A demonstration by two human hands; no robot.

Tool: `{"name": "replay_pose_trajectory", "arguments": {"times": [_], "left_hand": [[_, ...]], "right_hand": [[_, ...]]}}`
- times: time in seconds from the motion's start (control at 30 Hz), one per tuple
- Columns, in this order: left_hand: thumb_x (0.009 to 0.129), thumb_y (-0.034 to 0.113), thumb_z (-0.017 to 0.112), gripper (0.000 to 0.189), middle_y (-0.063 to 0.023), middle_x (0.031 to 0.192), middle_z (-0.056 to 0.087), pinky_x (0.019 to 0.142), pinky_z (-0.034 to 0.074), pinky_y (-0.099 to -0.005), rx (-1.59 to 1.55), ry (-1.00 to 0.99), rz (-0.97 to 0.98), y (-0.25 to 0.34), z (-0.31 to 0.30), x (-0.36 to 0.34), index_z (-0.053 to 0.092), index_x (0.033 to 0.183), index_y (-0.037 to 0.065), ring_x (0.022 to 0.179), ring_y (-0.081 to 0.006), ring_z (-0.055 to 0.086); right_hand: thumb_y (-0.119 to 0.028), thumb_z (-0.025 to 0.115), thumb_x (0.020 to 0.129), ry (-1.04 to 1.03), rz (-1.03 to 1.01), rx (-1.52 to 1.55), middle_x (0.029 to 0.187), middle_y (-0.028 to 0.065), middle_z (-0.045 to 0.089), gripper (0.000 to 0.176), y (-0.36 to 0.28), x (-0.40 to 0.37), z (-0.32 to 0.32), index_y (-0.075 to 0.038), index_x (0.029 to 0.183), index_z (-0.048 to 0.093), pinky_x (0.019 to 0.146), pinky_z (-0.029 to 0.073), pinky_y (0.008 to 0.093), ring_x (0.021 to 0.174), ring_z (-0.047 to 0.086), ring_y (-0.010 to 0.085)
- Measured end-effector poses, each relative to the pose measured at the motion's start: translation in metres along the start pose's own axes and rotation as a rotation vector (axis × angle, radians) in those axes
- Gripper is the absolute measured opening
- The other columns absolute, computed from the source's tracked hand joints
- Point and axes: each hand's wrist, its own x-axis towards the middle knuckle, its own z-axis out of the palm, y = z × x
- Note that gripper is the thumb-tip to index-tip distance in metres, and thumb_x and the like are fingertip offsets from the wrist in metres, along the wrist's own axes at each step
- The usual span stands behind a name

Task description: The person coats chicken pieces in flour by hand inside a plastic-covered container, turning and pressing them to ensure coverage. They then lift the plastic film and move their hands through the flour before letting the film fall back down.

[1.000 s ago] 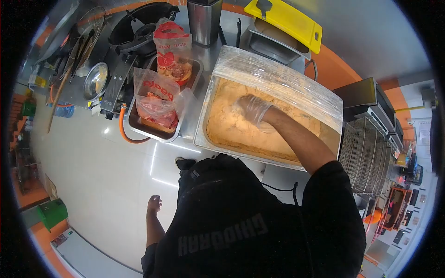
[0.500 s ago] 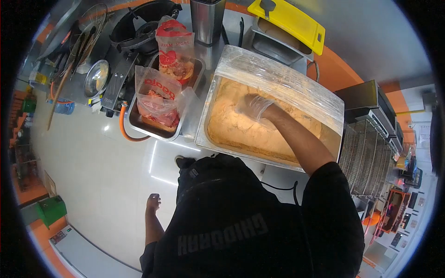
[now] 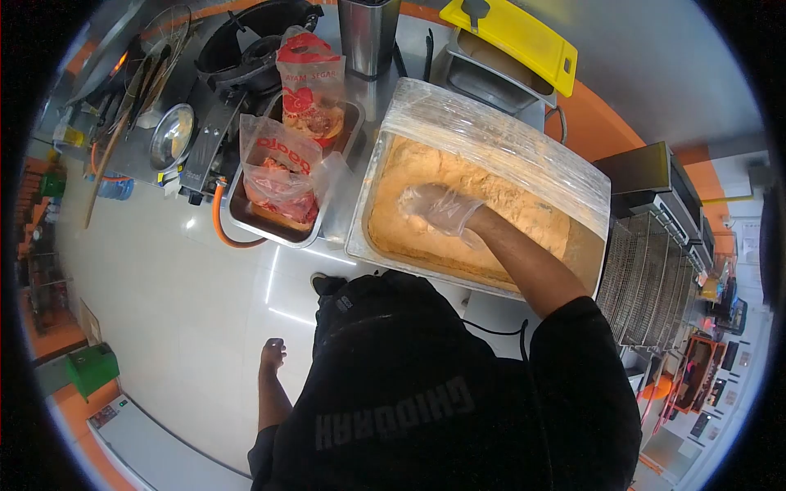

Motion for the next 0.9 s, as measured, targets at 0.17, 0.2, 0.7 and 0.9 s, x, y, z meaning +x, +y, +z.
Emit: {"name": "replay_pose_trajectory", "arguments": {"times": [0.17, 0.2, 0.7, 0.9], "left_hand": [[0.081, 0.031, 0.051, 0.035, -0.0078, 0.088, 0.059, 0.054, 0.044, -0.0358, -0.008, 0.0, -0.016, 0.005, -0.001, -0.005, 0.047, 0.108, 0.01, 0.07, -0.0189, 0.056], [0.081, 0.031, 0.051, 0.035, -0.0077, 0.088, 0.059, 0.054, 0.043, -0.0356, -0.01, -0.004, -0.014, 0.003, -0.001, -0.005, 0.047, 0.109, 0.01, 0.07, -0.0189, 0.056], [0.082, 0.03, 0.051, 0.034, -0.0064, 0.087, 0.058, 0.054, 0.042, -0.0342, -0.002, 0.001, -0.054, -0.007, -0.002, -0.02, 0.047, 0.11, 0.012, 0.07, -0.0184, 0.056], [0.082, 0.03, 0.051, 0.035, -0.0075, 0.089, 0.058, 0.056, 0.044, -0.0363, -0.024, -0.006, -0.056, -0.005, -0.005, -0.015, 0.046, 0.11, 0.011, 0.073, -0.0202, 0.057]], "right_hand": [[-0.019, 0.044, 0.085, 0.141, -0.059, -0.738, 0.09, 0.0148, 0.059, 0.026, 0.05, 0.04, -0.006, 0.0, 0.099, 0.055, 0.073, 0.046, 0.0371, 0.08, 0.057, 0.0262], [-0.019, 0.045, 0.085, 0.219, -0.023, -0.906, 0.093, 0.0162, 0.059, 0.027, 0.106, 0.066, 0.013, -0.001, 0.1, 0.055, 0.076, 0.044, 0.0383, 0.083, 0.057, 0.0279], [-0.027, 0.045, 0.086, 0.081, 0.345, -0.077, 0.112, 0.0196, 0.052, 0.044, 0.046, 0.048, -0.03, 0.001, 0.12, 0.044, 0.09, 0.038, 0.0365, 0.103, 0.05, 0.0255], [-0.017, 0.047, 0.084, 0.547, -0.008, -0.191, 0.096, 0.0142, 0.058, 0.03, 0.036, -0.003, -0.017, -0.003, 0.111, 0.051, 0.074, 0.046, 0.0318, 0.083, 0.056, 0.0246]]}}
